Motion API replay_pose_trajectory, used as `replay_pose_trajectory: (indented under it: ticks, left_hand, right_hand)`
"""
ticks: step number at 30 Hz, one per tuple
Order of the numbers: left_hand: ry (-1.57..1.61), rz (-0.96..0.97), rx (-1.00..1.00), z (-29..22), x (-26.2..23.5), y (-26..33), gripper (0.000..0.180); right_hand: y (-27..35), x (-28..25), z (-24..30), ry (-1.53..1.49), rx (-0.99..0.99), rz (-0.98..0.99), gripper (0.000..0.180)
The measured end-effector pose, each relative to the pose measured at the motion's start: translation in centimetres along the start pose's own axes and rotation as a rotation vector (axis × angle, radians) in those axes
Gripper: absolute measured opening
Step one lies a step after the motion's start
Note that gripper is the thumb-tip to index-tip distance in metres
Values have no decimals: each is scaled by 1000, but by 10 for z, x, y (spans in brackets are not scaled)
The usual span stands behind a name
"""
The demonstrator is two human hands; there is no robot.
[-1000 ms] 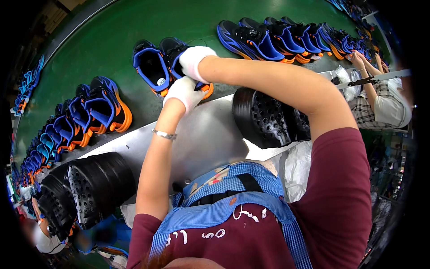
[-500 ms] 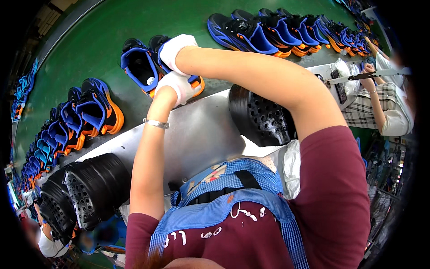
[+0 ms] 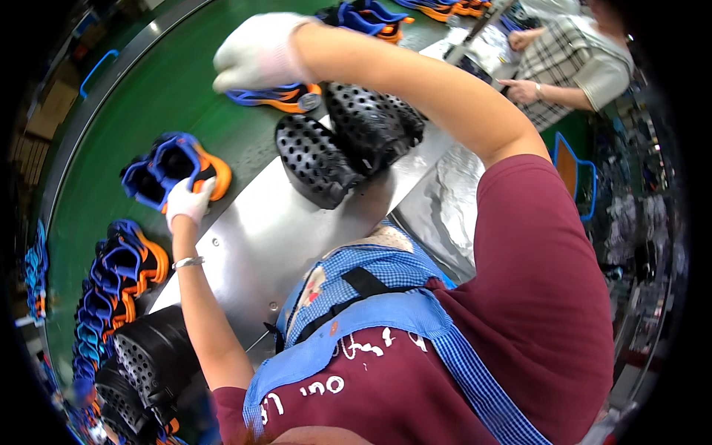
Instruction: The person inserts black insoles into blue and orange shoes on a factory assembly line. They pick up shoes from a conveyor belt, place the insoles inside, and then move the shoes along the line. The person also handles stacks of insoles and places them into a large white bag.
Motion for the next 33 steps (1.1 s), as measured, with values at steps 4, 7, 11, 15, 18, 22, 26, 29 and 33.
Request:
replay_pose_trajectory:
  ticks: [4, 7, 11, 15, 18, 22, 26, 29, 33]
  left_hand:
    - [33, -149, -133, 18, -6, -13, 51]
    - [-18, -217, -111, 27, -13, -9, 52]
    - [-431, -167, 13, -34, -40, 20, 65]
    - [-325, -348, 377, -103, -50, 25, 50]
    - [-46, -197, 643, -152, -26, 9, 43]
    - [98, -88, 863, -196, 16, -15, 43]
    - [154, 67, 855, -209, 56, -37, 51]
    - [25, 53, 722, -206, 65, -41, 41]
    - [-109, 17, 666, -182, 57, -36, 28]
  right_hand:
    - [69, -18, -111, -18, -3, -235, 32]
    - [125, 5, -166, 16, 196, -206, 37]
    - [186, 64, -213, -6, 410, -100, 35]
    - [212, 111, -225, 35, 479, -161, 49]
    - [214, 118, -224, 6, 515, -219, 47]
    - [210, 120, -222, -12, 537, -211, 46]
    - [209, 119, -226, -62, 523, -261, 46]
    - [211, 109, -228, -93, 519, -272, 45]
    - [213, 95, -227, -104, 517, -303, 46]
Point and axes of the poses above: each hand's wrist, its own y-axis away from the middle knuckle, its own x-axis out of the palm, z = x × y, the point moved 5 cm from there along -y, towards the middle knuckle, and after that the axes turned 5 degrees about -z, right-handed, at the moved point
